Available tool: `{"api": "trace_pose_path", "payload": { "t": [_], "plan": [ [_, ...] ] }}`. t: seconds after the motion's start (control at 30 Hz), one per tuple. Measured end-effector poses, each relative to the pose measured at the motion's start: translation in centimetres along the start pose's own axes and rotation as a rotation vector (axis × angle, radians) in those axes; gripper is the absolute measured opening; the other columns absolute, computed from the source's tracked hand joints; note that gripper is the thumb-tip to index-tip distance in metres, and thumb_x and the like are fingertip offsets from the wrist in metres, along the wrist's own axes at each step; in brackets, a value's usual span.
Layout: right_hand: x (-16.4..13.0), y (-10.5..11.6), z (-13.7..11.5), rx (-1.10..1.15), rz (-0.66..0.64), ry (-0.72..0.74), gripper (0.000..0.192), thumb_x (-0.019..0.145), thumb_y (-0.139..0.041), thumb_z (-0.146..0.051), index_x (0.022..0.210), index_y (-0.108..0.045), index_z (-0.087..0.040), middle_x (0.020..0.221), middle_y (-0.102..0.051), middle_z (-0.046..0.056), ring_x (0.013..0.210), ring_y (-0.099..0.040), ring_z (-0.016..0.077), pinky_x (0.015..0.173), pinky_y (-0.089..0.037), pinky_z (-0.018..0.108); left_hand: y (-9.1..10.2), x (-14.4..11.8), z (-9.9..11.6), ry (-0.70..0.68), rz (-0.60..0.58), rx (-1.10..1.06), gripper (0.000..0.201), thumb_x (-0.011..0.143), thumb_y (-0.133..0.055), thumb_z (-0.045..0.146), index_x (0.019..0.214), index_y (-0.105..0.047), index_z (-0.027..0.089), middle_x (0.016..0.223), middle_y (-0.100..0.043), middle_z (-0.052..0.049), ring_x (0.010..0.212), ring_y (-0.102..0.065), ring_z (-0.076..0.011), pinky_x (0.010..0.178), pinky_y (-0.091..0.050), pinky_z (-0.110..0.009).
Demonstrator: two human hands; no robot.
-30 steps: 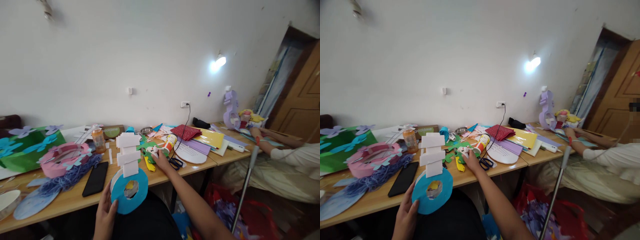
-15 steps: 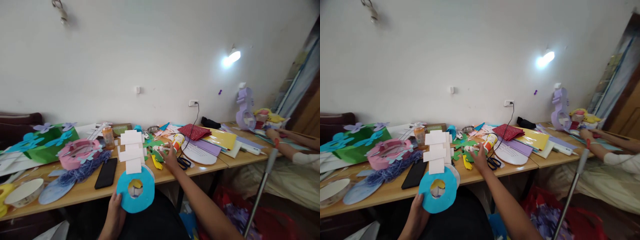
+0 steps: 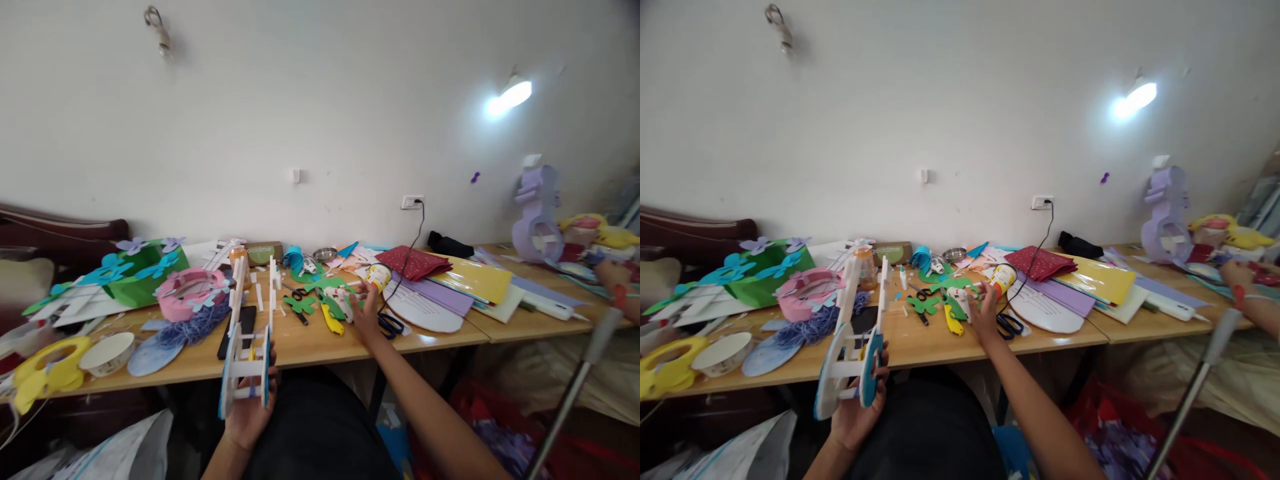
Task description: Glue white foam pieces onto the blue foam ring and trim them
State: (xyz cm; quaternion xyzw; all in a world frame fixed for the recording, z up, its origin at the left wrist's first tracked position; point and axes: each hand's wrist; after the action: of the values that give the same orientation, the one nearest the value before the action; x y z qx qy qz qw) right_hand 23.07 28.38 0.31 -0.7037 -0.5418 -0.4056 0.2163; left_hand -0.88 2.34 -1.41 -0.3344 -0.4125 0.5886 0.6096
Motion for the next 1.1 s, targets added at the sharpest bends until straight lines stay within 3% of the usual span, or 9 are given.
{"api": "trace_pose_path", "payload": {
  "t": [0.2, 0.33, 0.37, 0.47, 0.53, 0.6, 0.73, 0.9, 1.1],
  "plan": [
    [-0.7, 0.9, -1.3, -0.037, 0.064, 0.196, 0.043, 0.09, -0.057, -0.047, 0.122, -0.051, -0.018, 0.118, -0.053, 0.016, 0.116, -0.051, 0.0314, 0.102, -0.043, 0.056, 0.2, -0.1, 0.0, -0.072, 0.104, 0.069, 0.047, 0.095, -0.054, 0.041, 0.138, -0.058, 0.023, 0.122, -0.071, -0.013, 0.1, -0.071, -0.0206, 0.085, -0.058, -0.029],
    [-1.7, 1.4, -6.3, 0.03, 0.018, 0.276, 0.025, 0.094, -0.054, -0.038, 0.112, -0.058, -0.022, 0.108, -0.06, 0.012, 0.108, -0.058, 0.0278, 0.099, -0.048, 0.051, 0.3, -0.3, -0.3, -0.065, 0.176, -0.03, 0.044, 0.094, -0.059, 0.041, 0.133, -0.063, 0.021, 0.119, -0.072, -0.013, 0.1, -0.072, -0.0227, 0.085, -0.06, -0.031],
    [-1.8, 1.4, -8.1, 0.072, -0.039, 0.258, 0.023, 0.097, -0.05, -0.036, 0.113, -0.06, -0.023, 0.109, -0.062, 0.011, 0.108, -0.06, 0.0267, 0.097, -0.05, 0.048, 0.3, -0.3, -0.4, -0.056, 0.189, -0.05, 0.044, 0.094, -0.059, 0.041, 0.133, -0.063, 0.02, 0.118, -0.073, -0.013, 0.1, -0.072, -0.0231, 0.085, -0.06, -0.032],
    [-1.6, 1.0, -13.4, 0.479, -0.385, -0.203, 0.036, 0.1, -0.047, -0.049, 0.125, -0.059, -0.026, 0.126, -0.064, 0.01, 0.116, -0.06, 0.0261, 0.095, -0.052, 0.043, 0.3, -0.4, -0.7, -0.032, 0.204, -0.06, 0.043, 0.096, -0.057, 0.04, 0.133, -0.063, 0.019, 0.111, -0.075, -0.012, 0.101, -0.073, -0.0253, 0.087, -0.06, -0.036],
    [-1.2, 0.4, -15.7, 0.698, -0.609, -0.409, 0.056, 0.091, -0.057, -0.063, 0.134, -0.054, -0.027, 0.133, -0.062, 0.009, 0.12, -0.06, 0.027, 0.095, -0.053, 0.043, 0.4, -0.4, -0.8, -0.016, 0.193, -0.03, 0.043, 0.097, -0.055, 0.04, 0.132, -0.064, 0.018, 0.11, -0.076, -0.013, 0.101, -0.073, -0.0268, 0.087, -0.06, -0.038],
    [-1.0, -0.1, -16.7, 0.804, -0.702, -0.526, 0.071, 0.078, -0.07, -0.069, 0.132, -0.056, -0.026, 0.132, -0.063, 0.009, 0.122, -0.059, 0.028, 0.098, -0.052, 0.044, 0.4, -0.4, -0.8, 0.011, 0.191, -0.004, 0.042, 0.097, -0.053, 0.043, 0.127, -0.067, 0.017, 0.111, -0.075, -0.013, 0.101, -0.073, -0.0275, 0.087, -0.06, -0.039],
    [-1.3, 0.0, -16.9, 0.841, -0.677, -0.602, 0.075, 0.071, -0.081, -0.062, 0.131, -0.058, -0.025, 0.127, -0.065, 0.008, 0.112, -0.063, 0.0237, 0.097, -0.053, 0.039, -0.2, -0.6, -0.8, 0.056, 0.229, -0.008, 0.041, 0.095, -0.055, 0.046, 0.116, -0.072, 0.015, 0.11, -0.076, -0.014, 0.099, -0.073, -0.0283, 0.088, -0.06, -0.041],
    [-1.4, 1.7, -17.3, 0.917, -0.817, -0.635, 0.095, 0.07, -0.081, -0.063, 0.148, -0.037, -0.03, 0.145, -0.05, 0.014, 0.071, -0.062, 0.0126, 0.057, -0.051, 0.028, -2.2, -1.1, -0.7, 0.102, 0.227, 0.025, 0.033, 0.091, -0.06, 0.042, 0.099, -0.075, 0.013, 0.088, -0.077, -0.011, 0.08, -0.074, -0.0251, 0.077, -0.062, -0.039],
    [-1.5, 3.7, -18.9, 0.894, -0.932, -0.531, 0.061, 0.078, -0.077, -0.057, 0.128, -0.054, -0.03, 0.135, -0.054, 0.007, 0.093, -0.064, 0.0203, 0.072, -0.055, 0.031, -2.5, -1.4, -0.8, 0.33, 0.155, 0.081, 0.064, 0.081, -0.067, 0.066, 0.112, -0.072, 0.01, 0.101, -0.075, -0.016, 0.086, -0.074, -0.0308, 0.069, -0.061, -0.039]
  ]
}}
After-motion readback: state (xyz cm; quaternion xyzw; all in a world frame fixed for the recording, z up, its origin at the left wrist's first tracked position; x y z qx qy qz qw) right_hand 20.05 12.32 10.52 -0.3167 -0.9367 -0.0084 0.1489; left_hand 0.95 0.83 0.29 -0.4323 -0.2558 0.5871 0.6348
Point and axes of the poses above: each hand's wrist, its own x-axis towards the middle knuckle, its own y-axis out of the back of the hand, z = x × y
